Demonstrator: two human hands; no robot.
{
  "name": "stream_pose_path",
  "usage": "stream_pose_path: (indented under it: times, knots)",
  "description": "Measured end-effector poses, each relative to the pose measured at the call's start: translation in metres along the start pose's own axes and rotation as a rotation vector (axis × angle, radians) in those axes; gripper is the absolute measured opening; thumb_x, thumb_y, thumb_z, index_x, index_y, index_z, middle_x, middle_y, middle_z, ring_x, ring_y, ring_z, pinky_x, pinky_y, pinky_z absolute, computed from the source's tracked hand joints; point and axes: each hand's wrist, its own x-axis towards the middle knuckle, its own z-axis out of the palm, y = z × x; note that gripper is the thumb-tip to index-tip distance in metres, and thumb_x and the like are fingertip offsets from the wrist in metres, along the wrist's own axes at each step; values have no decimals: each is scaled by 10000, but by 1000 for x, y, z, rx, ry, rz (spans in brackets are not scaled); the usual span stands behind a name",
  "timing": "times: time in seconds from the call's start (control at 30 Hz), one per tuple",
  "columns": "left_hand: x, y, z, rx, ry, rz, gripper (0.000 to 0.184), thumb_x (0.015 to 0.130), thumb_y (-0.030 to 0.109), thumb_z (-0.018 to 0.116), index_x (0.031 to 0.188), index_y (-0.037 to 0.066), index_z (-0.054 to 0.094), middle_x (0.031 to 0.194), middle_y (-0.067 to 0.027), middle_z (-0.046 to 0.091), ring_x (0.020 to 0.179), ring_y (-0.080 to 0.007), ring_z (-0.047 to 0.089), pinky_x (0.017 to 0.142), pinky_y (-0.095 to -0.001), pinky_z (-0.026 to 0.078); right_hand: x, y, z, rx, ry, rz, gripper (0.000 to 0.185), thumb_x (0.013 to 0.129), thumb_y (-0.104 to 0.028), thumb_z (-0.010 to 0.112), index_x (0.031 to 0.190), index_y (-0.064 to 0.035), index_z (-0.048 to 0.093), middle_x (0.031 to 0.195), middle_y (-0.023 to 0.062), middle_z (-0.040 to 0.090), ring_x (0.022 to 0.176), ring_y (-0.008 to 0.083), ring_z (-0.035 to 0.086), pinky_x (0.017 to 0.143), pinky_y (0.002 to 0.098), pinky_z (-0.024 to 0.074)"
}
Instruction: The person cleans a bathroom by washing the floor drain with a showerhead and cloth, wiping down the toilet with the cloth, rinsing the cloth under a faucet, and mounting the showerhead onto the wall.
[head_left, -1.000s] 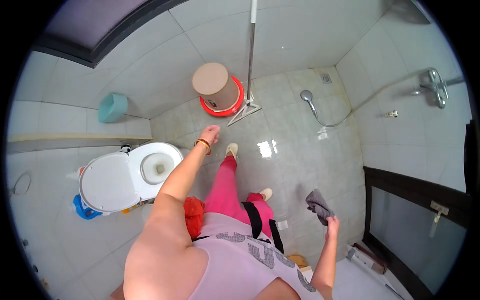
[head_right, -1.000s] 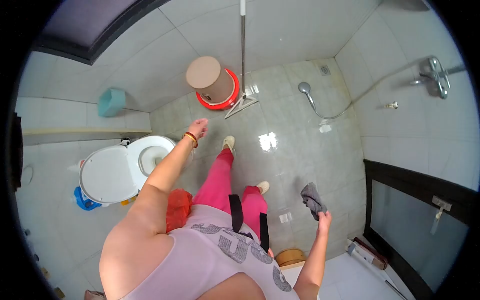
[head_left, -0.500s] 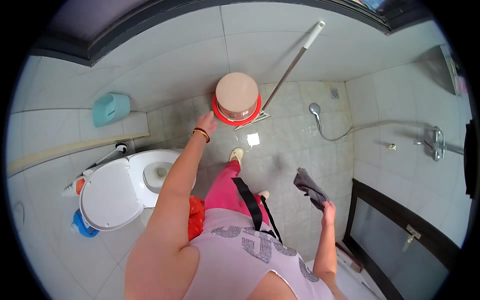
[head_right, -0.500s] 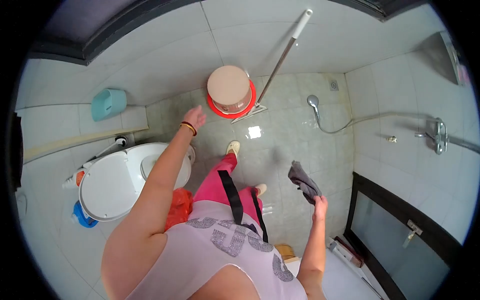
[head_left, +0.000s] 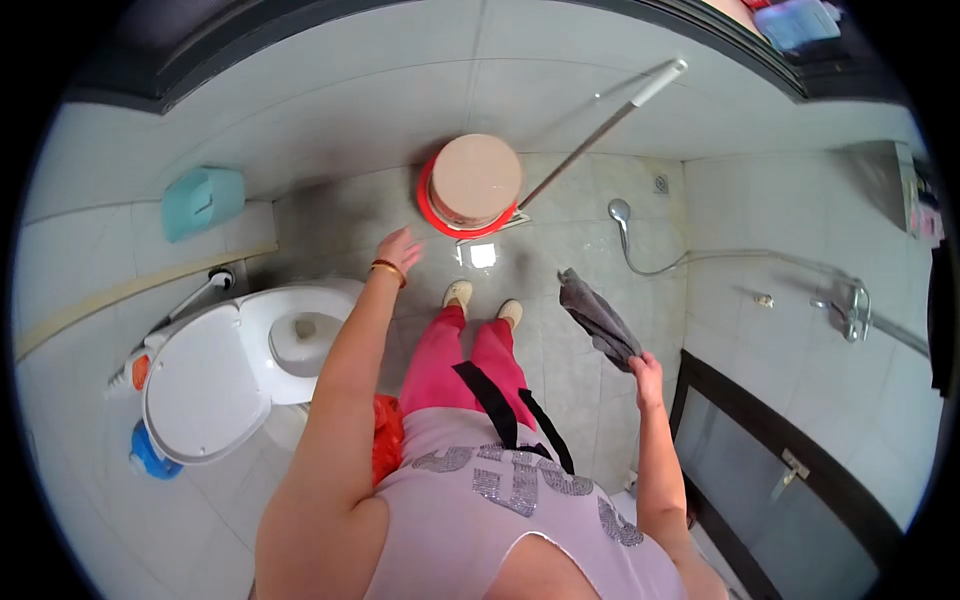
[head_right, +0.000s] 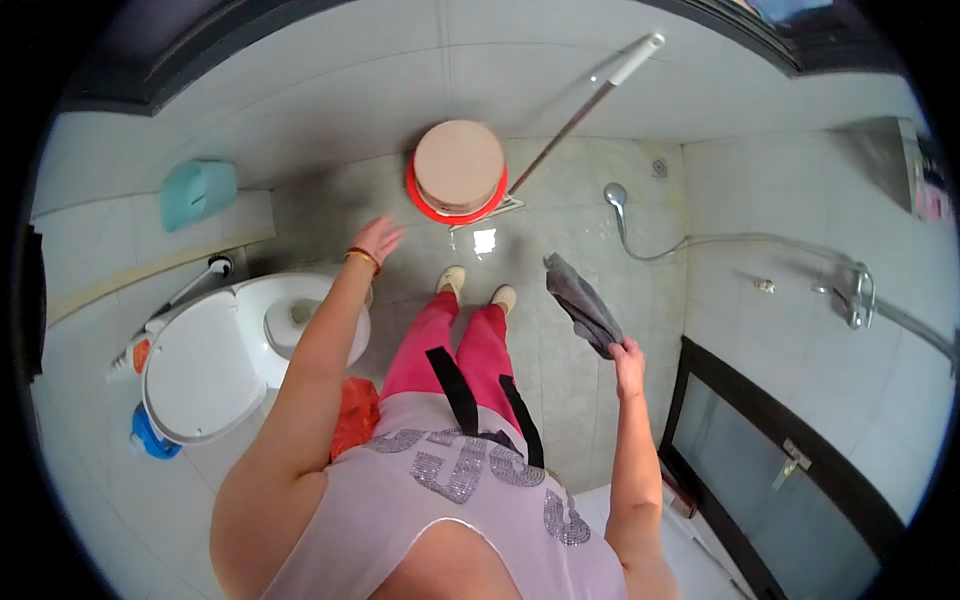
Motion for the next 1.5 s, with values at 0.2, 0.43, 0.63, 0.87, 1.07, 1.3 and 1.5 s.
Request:
stream_pose_path:
  times: [0.2, 0.43, 0.63, 0.87, 1.07, 1.3, 1.5]
  knots:
    - [-26, -6, 14, 133, 51, -1, 450, 804, 236, 610, 1195, 97, 437, 1157, -67, 483, 1019, -239, 515, 822, -354, 434, 3, -11, -11, 44, 116, -66, 255, 693, -144, 562, 866, 42, 577, 887, 104, 517, 847, 198, 500, 760, 291, 389]
    - [-42, -49, 92, 391, -71, -13, 339, 808, 223, 598, 1123, 135, 507, 1034, -24, 532, 904, -184, 542, 749, -315, 437, 2, -3, -63, -53, 204, -53, 268, 688, -151, 578, 890, 24, 601, 914, 114, 542, 875, 215, 530, 770, 301, 413]
    - [-53, -122, 210, 913, -446, 178, 340, 781, 188, 592, 1112, 132, 539, 1033, -28, 558, 905, -147, 534, 750, -302, 444, 28, 19, -131, -127, 159, -281, 265, 680, -148, 611, 888, 17, 611, 1015, 114, 564, 901, 239, 559, 797, 298, 440]
    - [-102, -214, 379, 1275, -767, 485, 442, 722, 141, 640, 1147, 119, 523, 1114, -125, 507, 976, -214, 541, 813, -334, 459, 61, -7, -205, -211, 4, -581, 301, 689, -143, 599, 929, 36, 569, 1069, 127, 538, 843, 268, 556, 714, 335, 452]
    - [-142, -220, 472, 1270, -893, 402, 572, 681, 119, 669, 1211, 158, 459, 1241, -166, 378, 1041, -282, 509, 877, -352, 434, 85, -32, -233, -116, -58, -563, 237, 685, -94, 583, 877, 41, 559, 1062, 106, 531, 774, 240, 555, 666, 324, 447]
    - [-114, -225, 509, 1492, -1001, 827, 574, 678, 109, 657, 1212, 131, 448, 1260, -180, 350, 1164, -345, 373, 960, -351, 362, 116, -64, -230, -22, -76, -758, 233, 681, -85, 579, 884, 25, 554, 1029, 104, 541, 770, 236, 556, 663, 309, 450]
    - [-57, -213, 546, 1434, -993, 602, 397, 662, 206, 672, 1010, 50, 561, 1052, -206, 540, 1004, -317, 522, 833, -361, 433, 147, -96, -253, -50, -96, -496, 219, 716, -112, 592, 905, -5, 567, 1032, 94, 536, 784, 215, 551, 698, 298, 446]
